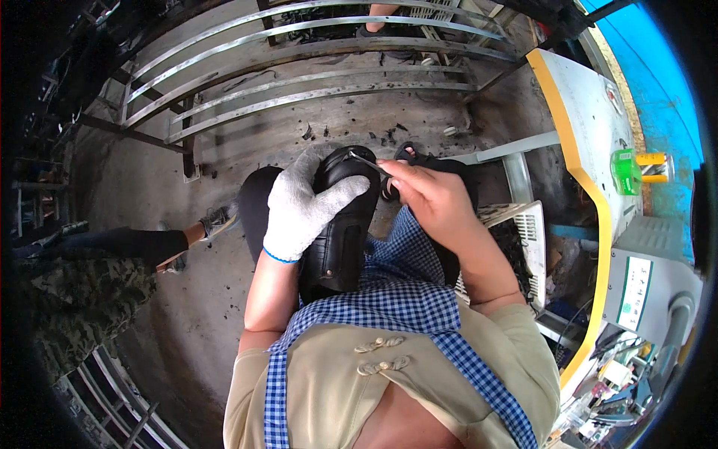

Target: Trim excess material from the edges of shoes using a small knife.

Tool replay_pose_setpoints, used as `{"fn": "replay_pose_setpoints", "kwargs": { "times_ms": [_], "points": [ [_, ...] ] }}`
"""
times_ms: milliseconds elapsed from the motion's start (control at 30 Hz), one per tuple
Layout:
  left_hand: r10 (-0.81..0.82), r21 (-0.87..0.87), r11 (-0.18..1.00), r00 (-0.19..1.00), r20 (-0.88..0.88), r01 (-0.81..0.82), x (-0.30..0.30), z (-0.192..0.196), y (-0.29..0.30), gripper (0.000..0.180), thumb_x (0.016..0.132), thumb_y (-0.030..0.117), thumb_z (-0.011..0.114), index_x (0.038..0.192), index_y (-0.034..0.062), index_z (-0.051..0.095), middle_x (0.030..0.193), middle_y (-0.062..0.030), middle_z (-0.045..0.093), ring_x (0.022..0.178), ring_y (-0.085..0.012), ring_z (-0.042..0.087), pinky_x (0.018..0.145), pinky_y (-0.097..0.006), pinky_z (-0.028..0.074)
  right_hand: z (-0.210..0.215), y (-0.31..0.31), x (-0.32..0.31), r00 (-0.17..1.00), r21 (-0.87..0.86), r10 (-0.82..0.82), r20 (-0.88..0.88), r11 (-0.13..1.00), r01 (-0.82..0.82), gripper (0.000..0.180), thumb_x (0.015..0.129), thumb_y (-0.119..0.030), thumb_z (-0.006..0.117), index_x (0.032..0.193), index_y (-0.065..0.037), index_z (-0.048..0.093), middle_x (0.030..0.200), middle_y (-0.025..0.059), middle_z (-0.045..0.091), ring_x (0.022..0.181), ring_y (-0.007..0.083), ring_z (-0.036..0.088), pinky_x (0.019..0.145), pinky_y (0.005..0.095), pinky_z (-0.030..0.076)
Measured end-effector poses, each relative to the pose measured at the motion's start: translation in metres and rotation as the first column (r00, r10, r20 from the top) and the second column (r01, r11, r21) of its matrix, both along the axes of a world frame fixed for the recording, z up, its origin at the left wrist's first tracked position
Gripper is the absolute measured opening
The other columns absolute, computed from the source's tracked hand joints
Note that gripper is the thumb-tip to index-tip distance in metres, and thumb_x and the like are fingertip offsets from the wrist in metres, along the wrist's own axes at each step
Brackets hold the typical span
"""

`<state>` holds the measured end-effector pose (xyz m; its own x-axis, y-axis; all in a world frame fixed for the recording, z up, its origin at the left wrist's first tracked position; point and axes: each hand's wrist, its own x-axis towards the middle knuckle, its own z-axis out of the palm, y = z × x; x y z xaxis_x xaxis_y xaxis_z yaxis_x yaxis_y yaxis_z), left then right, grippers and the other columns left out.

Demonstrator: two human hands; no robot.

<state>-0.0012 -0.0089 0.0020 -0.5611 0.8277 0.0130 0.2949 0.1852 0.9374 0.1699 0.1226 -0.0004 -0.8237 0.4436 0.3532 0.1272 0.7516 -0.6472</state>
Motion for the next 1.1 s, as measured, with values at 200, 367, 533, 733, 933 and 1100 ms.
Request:
{"fn": "replay_pose_setpoints", "kwargs": {
  "times_ms": [200, 367, 533, 733, 933, 1100],
  "points": [
    [-0.028, 0.011, 1.000, 0.998, 0.058, 0.027, -0.001, -0.002, 0.001, 0.050, 0.075, 0.026, 0.082, 0.114, -0.0004, 0.065, 0.100, -0.0146, 0.072, 0.091, -0.0200, 0.070, 0.084, -0.031, 0.054, 0.030, 0.024, 0.009, 0.989, 0.285, 0.102, 0.106, 0.950, -0.128, 0.032, 0.083, -0.007, 0.068, 0.112, -0.017, 0.072, 0.068, 0.0055, 0.057, 0.058, 0.0232, 0.058, 0.051, 0.0335, 0.047],
    [-0.037, 0.010, 0.999, 0.993, 0.114, 0.036, -0.001, 0.000, 0.001, 0.050, 0.076, 0.024, 0.081, 0.115, -0.0015, 0.065, 0.101, -0.0124, 0.071, 0.092, -0.0185, 0.068, 0.085, -0.031, 0.052, 0.037, 0.025, 0.005, 0.986, 0.453, 0.064, 0.154, 0.882, -0.128, 0.040, 0.077, -0.004, 0.068, 0.113, -0.019, 0.071, 0.066, 0.0039, 0.053, 0.055, 0.0212, 0.055, 0.049, 0.0332, 0.046],
    [-0.024, -0.002, 1.000, 0.989, 0.147, 0.025, 0.000, 0.003, 0.000, 0.049, 0.077, 0.023, 0.081, 0.116, -0.0022, 0.064, 0.104, -0.0108, 0.070, 0.095, -0.0163, 0.065, 0.088, -0.030, 0.050, 0.014, 0.021, 0.003, 0.995, 0.520, -0.010, 0.099, 0.853, -0.043, 0.053, 0.073, -0.007, 0.065, 0.123, -0.023, 0.065, 0.069, 0.0012, 0.054, 0.060, 0.0191, 0.058, 0.053, 0.0328, 0.052],
    [-0.007, 0.087, 0.996, 0.978, 0.208, -0.012, -0.001, -0.003, -0.001, 0.047, 0.078, 0.025, 0.080, 0.115, 0.0001, 0.065, 0.101, -0.0127, 0.071, 0.093, -0.0181, 0.068, 0.086, -0.031, 0.052, 0.005, 0.001, -0.005, 0.995, 0.339, -0.079, 0.055, 0.939, 0.055, 0.043, 0.079, 0.000, 0.065, 0.120, -0.013, 0.067, 0.072, 0.0093, 0.063, 0.060, 0.0254, 0.063, 0.054, 0.0337, 0.052],
    [0.006, 0.082, 0.996, 0.984, 0.175, -0.020, -0.003, -0.005, 0.000, 0.044, 0.079, 0.021, 0.079, 0.115, -0.0004, 0.065, 0.102, -0.0110, 0.071, 0.093, -0.0160, 0.067, 0.086, -0.030, 0.052, -0.008, 0.007, -0.008, 0.998, 0.232, -0.058, -0.018, 0.971, 0.060, 0.049, 0.078, -0.003, 0.064, 0.124, -0.018, 0.065, 0.069, 0.0070, 0.058, 0.056, 0.0263, 0.060, 0.049, 0.0375, 0.049],
    [-0.018, 0.175, 0.984, 0.947, 0.321, -0.040, -0.005, -0.006, -0.001, 0.043, 0.080, 0.019, 0.079, 0.115, -0.0013, 0.064, 0.103, -0.0101, 0.071, 0.094, -0.0148, 0.065, 0.087, -0.029, 0.051, 0.017, 0.025, -0.001, 0.994, 0.280, 0.089, 0.058, 0.955, -0.102, 0.036, 0.081, -0.003, 0.067, 0.115, -0.013, 0.069, 0.068, 0.0076, 0.059, 0.059, 0.0247, 0.061, 0.057, 0.0343, 0.052]
  ]
}}
